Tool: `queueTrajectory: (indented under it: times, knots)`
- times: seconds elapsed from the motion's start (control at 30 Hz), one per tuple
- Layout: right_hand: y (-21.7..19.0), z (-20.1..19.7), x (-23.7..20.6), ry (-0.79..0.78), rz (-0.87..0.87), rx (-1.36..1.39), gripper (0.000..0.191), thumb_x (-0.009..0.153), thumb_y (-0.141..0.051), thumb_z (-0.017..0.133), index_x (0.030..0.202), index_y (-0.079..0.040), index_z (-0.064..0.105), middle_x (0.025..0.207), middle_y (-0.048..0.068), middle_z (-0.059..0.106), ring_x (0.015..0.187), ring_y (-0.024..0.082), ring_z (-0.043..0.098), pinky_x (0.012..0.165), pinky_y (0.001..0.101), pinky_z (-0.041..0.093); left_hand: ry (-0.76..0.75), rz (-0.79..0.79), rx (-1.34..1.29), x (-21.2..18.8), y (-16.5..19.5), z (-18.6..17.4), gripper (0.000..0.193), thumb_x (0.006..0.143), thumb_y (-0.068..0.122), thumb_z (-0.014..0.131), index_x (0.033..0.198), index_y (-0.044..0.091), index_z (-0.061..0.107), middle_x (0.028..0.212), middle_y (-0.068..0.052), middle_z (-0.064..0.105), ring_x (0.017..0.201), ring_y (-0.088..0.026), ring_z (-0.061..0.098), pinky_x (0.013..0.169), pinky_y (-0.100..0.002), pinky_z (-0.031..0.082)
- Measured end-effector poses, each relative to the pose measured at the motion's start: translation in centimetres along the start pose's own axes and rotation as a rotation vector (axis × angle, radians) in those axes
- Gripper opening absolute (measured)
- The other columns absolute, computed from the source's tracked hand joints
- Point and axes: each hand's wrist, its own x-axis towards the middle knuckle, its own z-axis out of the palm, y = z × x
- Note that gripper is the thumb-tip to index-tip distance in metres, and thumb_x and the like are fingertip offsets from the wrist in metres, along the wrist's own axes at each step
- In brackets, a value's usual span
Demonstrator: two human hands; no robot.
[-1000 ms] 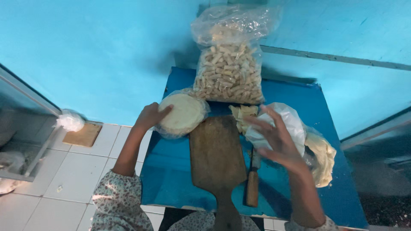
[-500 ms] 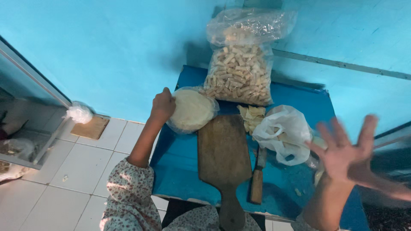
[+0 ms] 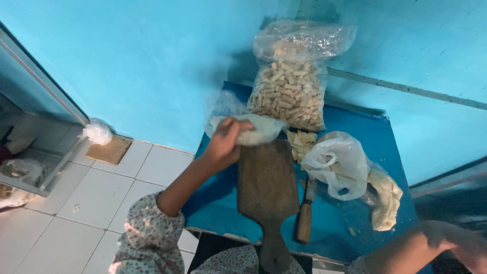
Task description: The person cuts thin dough sheets into smaller square pieces on a wooden paddle board and stacks the cut pieces, then places a round dough disc on the board and covers it with a plastic bag.
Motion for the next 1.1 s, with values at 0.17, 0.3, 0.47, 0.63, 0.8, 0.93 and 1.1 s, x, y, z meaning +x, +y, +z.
queueTrajectory:
  times: [0.17,0.3,0.47,0.63,0.8,0.93,1.1]
  knots:
    - [0.3,0.5,-2.5,-0.02,0.011,-0.025,0.09,0.091,-0.056,0.074,0.161,-0.019,0.031,0.147,0.028,0.055,0.135,0.049,0.054,0.111,0.0606,0.044,-0.439,0.026,0.042,-4.5,3.7,-0.5,0.058,0.072,-0.01,0.063,0.125,0.01,0.062,0.123,-0.012,0.063,0.122,-0.035,0.055,0.104,-0.048,0.044]
    - [0.3,0.8,-3.8,-0.025,0.016,-0.038,0.092,0.09,-0.058,0.074,0.162,-0.021,0.031,0.145,0.029,0.058,0.134,0.052,0.056,0.11,0.0626,0.045,-0.583,-0.017,-0.04,-5.8,5.7,-2.2,0.055,0.064,0.007,0.082,0.115,0.007,0.06,0.124,-0.018,0.06,0.118,-0.04,0.051,0.095,-0.052,0.041]
    - [0.6,1.1,-5.0,-0.031,0.02,-0.04,0.093,0.088,-0.06,0.075,0.163,-0.024,0.031,0.144,0.03,0.061,0.133,0.055,0.058,0.109,0.065,0.046,-0.04,-0.107,0.184,-2.9,2.1,-4.8,0.042,0.086,0.022,0.082,0.123,0.013,0.063,0.132,-0.01,0.067,0.128,-0.031,0.062,0.108,-0.043,0.053]
    - [0.8,1.4,-6.5,-0.028,0.011,-0.033,0.095,0.087,-0.063,0.076,0.163,-0.026,0.032,0.142,0.031,0.064,0.131,0.058,0.061,0.109,0.0675,0.047,-0.194,-0.579,0.345,0.9,-4.8,-3.5,0.109,0.069,0.049,0.095,0.148,-0.006,0.045,0.121,-0.024,0.066,0.107,-0.043,0.065,0.087,-0.051,0.053]
    - [2.3,1.6,-8.4,-0.017,0.011,-0.062,0.097,0.086,-0.065,0.076,0.164,-0.029,0.032,0.14,0.032,0.067,0.13,0.062,0.063,0.108,0.07,0.048,-0.371,-0.629,0.021,3.5,-7.8,-2.0,0.038,0.082,0.034,0.084,0.088,-0.002,0.075,0.075,-0.019,0.07,0.071,-0.033,0.068,0.065,-0.043,0.053]
    - [3.3,1.7,-10.0,-0.007,-0.005,-0.095,0.098,0.084,-0.066,0.077,0.164,-0.031,0.032,0.139,0.033,0.069,0.129,0.064,0.065,0.108,0.072,0.049,-0.172,-0.499,-0.249,7.3,-7.1,-3.1,0.013,0.079,0.018,0.078,0.08,0.006,0.078,0.06,-0.012,0.068,0.057,-0.023,0.063,0.052,-0.035,0.048]
    - [3.0,2.4,-11.5,0.009,0.017,-0.158,0.104,0.08,-0.073,0.076,0.165,-0.03,0.033,0.139,0.033,0.071,0.122,0.063,0.067,0.106,0.0713,0.055,0.103,-0.133,0.085,11.8,-2.3,-6.2,0.009,0.083,0.005,0.074,0.092,0.002,0.075,0.08,-0.018,0.066,0.069,-0.035,0.063,0.062,-0.041,0.049]
